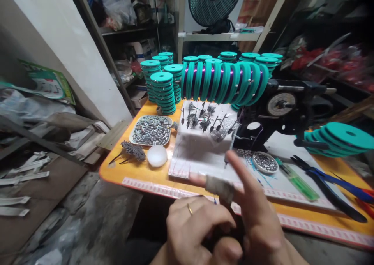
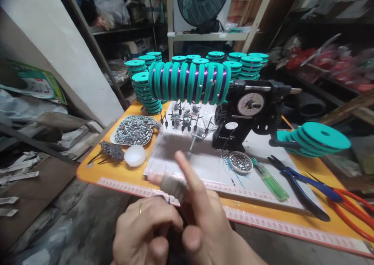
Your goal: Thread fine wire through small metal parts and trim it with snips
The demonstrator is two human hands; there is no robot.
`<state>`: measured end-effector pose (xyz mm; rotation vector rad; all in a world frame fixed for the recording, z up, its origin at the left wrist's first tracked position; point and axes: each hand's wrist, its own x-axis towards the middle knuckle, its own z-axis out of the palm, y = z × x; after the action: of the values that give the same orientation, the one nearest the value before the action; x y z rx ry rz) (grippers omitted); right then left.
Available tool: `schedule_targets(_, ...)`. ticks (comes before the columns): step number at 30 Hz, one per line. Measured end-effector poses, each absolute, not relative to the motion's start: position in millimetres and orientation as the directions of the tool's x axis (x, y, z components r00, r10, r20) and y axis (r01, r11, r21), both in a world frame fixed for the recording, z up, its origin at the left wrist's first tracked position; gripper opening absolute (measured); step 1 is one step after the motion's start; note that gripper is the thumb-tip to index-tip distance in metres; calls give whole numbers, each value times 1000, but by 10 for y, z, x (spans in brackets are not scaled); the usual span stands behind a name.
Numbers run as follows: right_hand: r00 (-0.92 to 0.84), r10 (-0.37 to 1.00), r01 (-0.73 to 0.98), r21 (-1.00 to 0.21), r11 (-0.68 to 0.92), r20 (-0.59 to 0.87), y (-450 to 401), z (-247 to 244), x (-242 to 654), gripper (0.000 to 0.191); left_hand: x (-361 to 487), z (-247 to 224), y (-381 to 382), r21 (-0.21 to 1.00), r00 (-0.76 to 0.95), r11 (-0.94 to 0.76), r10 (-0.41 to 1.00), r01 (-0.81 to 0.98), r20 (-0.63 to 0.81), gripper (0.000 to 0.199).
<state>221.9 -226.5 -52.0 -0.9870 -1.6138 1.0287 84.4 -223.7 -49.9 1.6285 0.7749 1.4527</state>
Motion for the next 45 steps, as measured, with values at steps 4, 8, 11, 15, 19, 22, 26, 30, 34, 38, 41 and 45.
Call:
schedule_targets(4,-268,771,402,-661,634,577,-2185,-511,2315,66,856,-433,-2152,810,203,-586,791,-20,577,44)
schedule_targets(8,-179,812,114,-808,578,556,-2154,-473,2268,47,977,-380,-2061,912,264,-219,910,-346,319,60)
schedule_targets(11,-31,945,-244,-919,308,325,-2148,-441,2172,37,1082,-336,-2033,741,304,164,951,-651,57,61)
schedule_targets(15,-17,992,-413,-905,106,124,-2121,-383,2163,38,1155,-356,-2038,501,339,334,937,-798,-85,56)
schedule_targets(19,-51,984,-103,-981,162,168,-2112,-378,2326,52,1130,-430,-2047,723,275,127,957,-679,89,59)
schedule_targets(22,-75,898,192,-877,440,434,-2146,-423,2384,57,1087,-424,-2047,872,154,-248,928,-422,339,56)
schedule_targets(26,-46,899,-4,-900,436,436,-2219,-453,2269,44,1107,-359,-2033,866,157,-134,959,-482,236,58)
schedule_targets(30,49,993,-423,-898,120,109,-2227,-421,2128,35,1209,-324,-2016,589,338,324,937,-741,-89,61)
schedule_targets(34,74,997,-655,-754,44,-6,-2162,-416,2066,32,1271,-330,-1999,351,354,400,916,-847,-189,60)
schedule_targets(38,40,999,-694,-720,18,-14,-2130,-437,2105,33,1277,-359,-1986,265,368,408,910,-874,-189,56)
schedule_targets(41,-17,997,-504,-862,54,72,-2127,-436,2206,39,1231,-438,-2028,400,285,327,945,-857,-160,55)
schedule_targets(45,-89,963,-112,-963,244,254,-2068,-376,2310,34,1036,-682,-2146,690,69,-16,993,-724,95,38)
